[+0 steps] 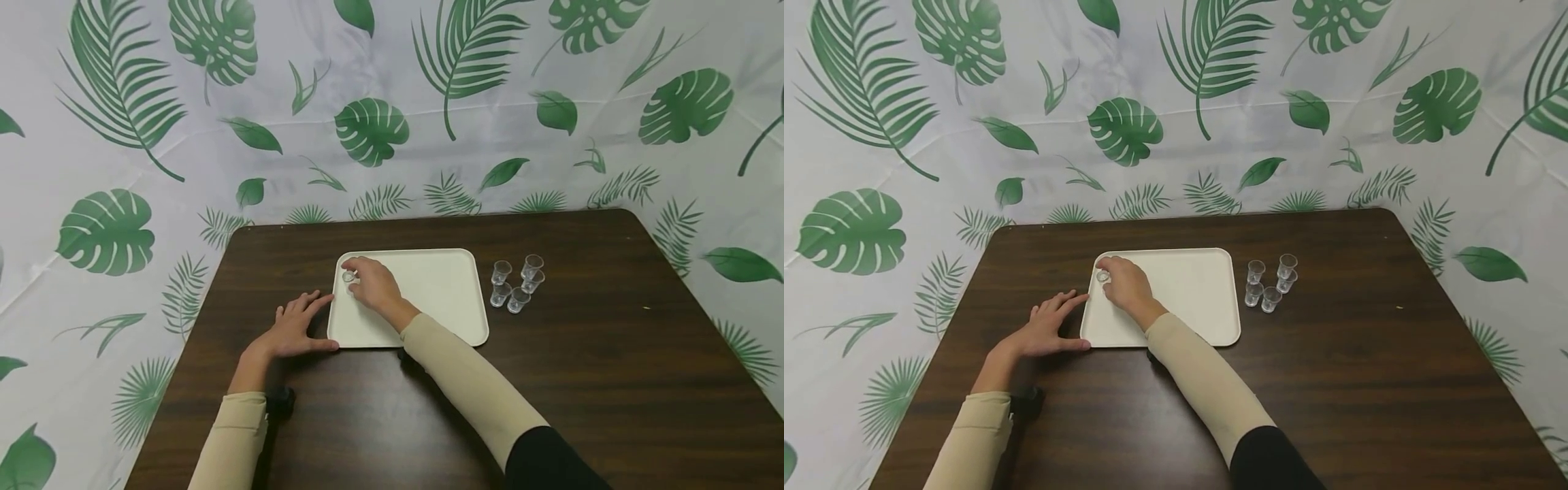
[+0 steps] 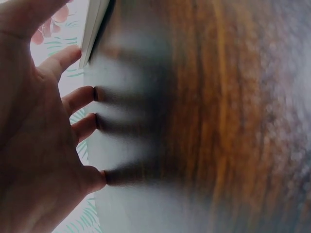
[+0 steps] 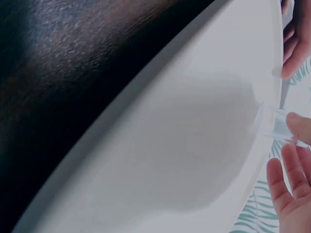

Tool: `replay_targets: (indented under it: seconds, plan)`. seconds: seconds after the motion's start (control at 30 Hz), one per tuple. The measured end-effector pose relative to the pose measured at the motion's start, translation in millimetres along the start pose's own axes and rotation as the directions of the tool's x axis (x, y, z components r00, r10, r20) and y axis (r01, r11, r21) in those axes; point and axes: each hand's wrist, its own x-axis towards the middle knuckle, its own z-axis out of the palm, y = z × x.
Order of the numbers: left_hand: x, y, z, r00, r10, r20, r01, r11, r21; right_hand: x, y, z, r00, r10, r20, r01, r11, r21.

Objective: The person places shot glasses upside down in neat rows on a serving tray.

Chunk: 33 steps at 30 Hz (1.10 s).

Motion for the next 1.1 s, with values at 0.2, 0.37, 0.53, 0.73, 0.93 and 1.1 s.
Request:
replay_targets:
  seconds: [0.2, 0.37, 0.53, 0.73, 0.93, 1.1]
  plan:
    - [1.2, 0.4, 0.4, 1.0, -0.005, 0.005, 0.005, 1.0, 0.006, -1.3, 6.0, 0.8, 0.999, -0.013, 0.03, 0.013, 1.0, 0.011]
    - [0.0, -1.3, 1.5, 1.0, -0.011, 0.004, 0.011, 1.0, 0.007, -6.2, 9.4, 0.4, 1.0, -0.016, 0.025, 0.016, 1.0, 0.008]
    - [-0.4, -1.7, 1.9, 1.0, -0.02, 0.008, 0.02, 1.0, 0.01, -13.4, 13.0, -8.6, 1.0, -0.001, -0.012, 0.002, 0.999, 0.053]
    - [-1.2, -0.6, 1.3, 1.0, -0.025, 0.005, 0.025, 1.0, 0.002, -28.9, 18.1, -27.4, 0.999, 0.028, -0.016, -0.026, 0.991, 0.129]
    - [-1.7, 0.4, -0.1, 1.0, -0.009, 0.0, 0.009, 1.0, -0.005, -59.3, 26.4, -63.4, 0.997, 0.016, -0.069, 0.001, 0.973, 0.232]
    - [-0.7, 0.2, 0.2, 1.0, 0.012, -0.006, -0.012, 1.0, 0.001, -96.9, 46.8, -100.7, 0.991, 0.03, -0.133, 0.011, 0.955, 0.296]
